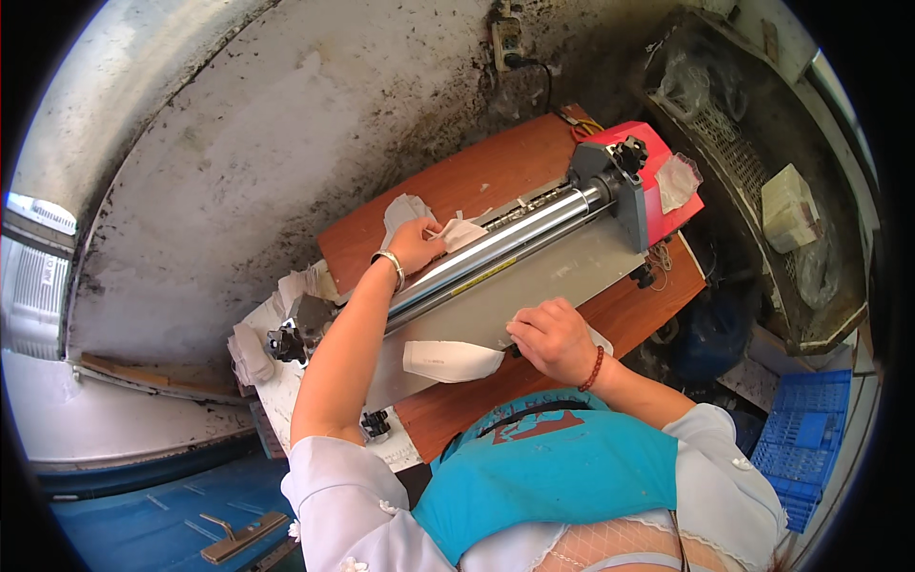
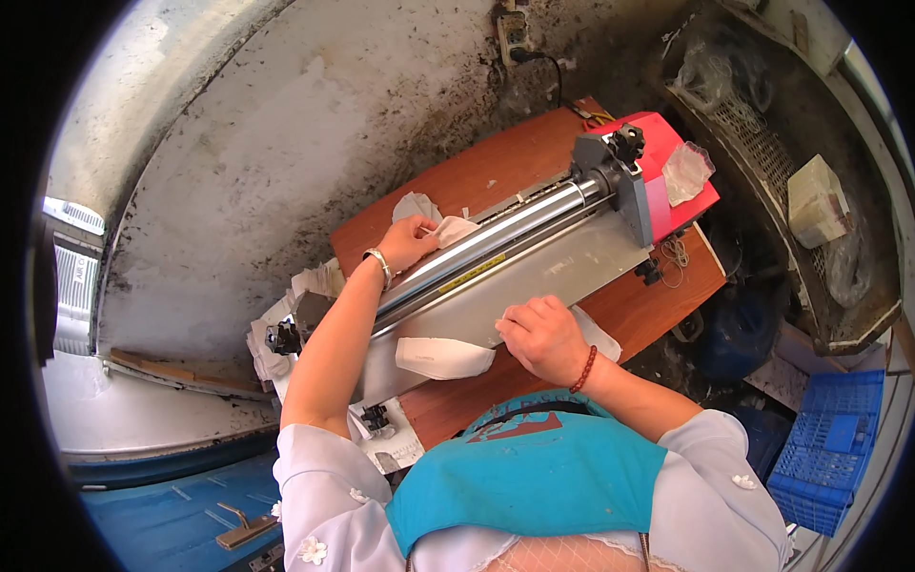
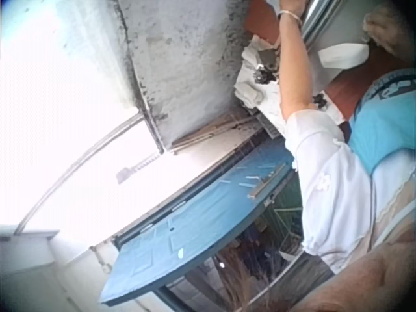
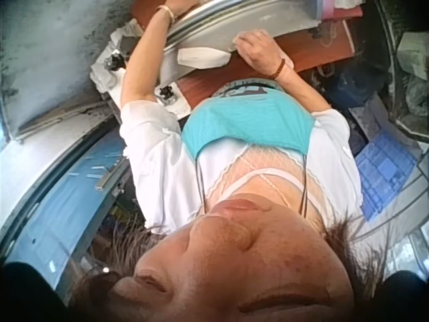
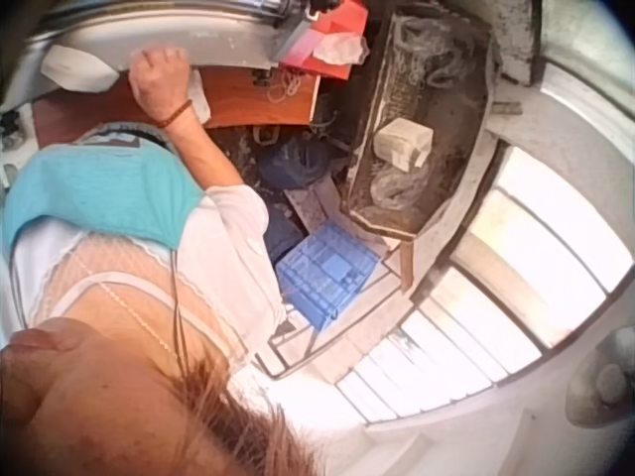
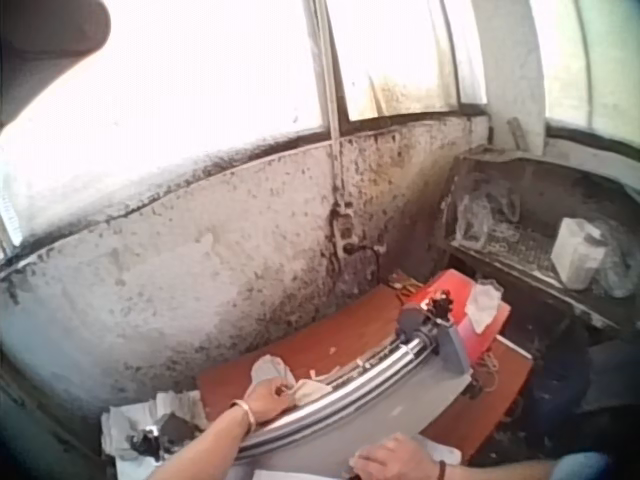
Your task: The person applies adhesive to shoe upper components using a roller machine.
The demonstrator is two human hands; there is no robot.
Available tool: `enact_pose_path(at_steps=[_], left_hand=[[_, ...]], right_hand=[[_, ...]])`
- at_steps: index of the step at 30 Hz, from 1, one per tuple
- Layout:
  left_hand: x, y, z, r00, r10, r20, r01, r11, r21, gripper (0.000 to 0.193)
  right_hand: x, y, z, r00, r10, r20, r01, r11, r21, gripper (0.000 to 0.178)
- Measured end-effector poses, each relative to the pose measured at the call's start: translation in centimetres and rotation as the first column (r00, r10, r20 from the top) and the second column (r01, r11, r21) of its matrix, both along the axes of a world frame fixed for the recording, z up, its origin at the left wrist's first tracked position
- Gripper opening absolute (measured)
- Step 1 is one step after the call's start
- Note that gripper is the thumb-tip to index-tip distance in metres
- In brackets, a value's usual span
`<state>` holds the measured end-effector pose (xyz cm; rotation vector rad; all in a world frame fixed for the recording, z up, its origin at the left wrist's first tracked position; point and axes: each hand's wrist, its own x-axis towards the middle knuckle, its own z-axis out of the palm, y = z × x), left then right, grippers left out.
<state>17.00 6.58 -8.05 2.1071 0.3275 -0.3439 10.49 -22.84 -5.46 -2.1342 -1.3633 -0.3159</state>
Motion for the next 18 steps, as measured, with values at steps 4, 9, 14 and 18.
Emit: enact_pose_path(at_steps=[4,9,14,18], left_hand=[[1.0,1.7,-0.6,0.986,0.141,0.093,-0.141,0.99,-0.002,0.025],[0.4,0.9,2.0,0.956,0.276,0.1,-0.25,0.944,-0.216,0.015],[-2.2,-2.6,7.0,0.961,0.138,0.241,-0.046,0.935,-0.351,0.014],[-5.3,-5.8,10.0,0.92,-0.053,0.389,0.165,0.951,-0.262,0.016]], right_hand=[[-0.3,0.1,-0.3,0.999,0.016,-0.03,-0.016,1.0,0.018,0.02],[0.3,-0.5,-0.3,0.986,0.036,-0.161,-0.028,0.998,0.048,0.023],[3.4,1.6,4.0,0.969,-0.054,-0.24,0.133,0.935,0.329,0.032],[5.1,3.3,7.5,0.976,-0.091,-0.2,0.179,0.854,0.488,0.036]])
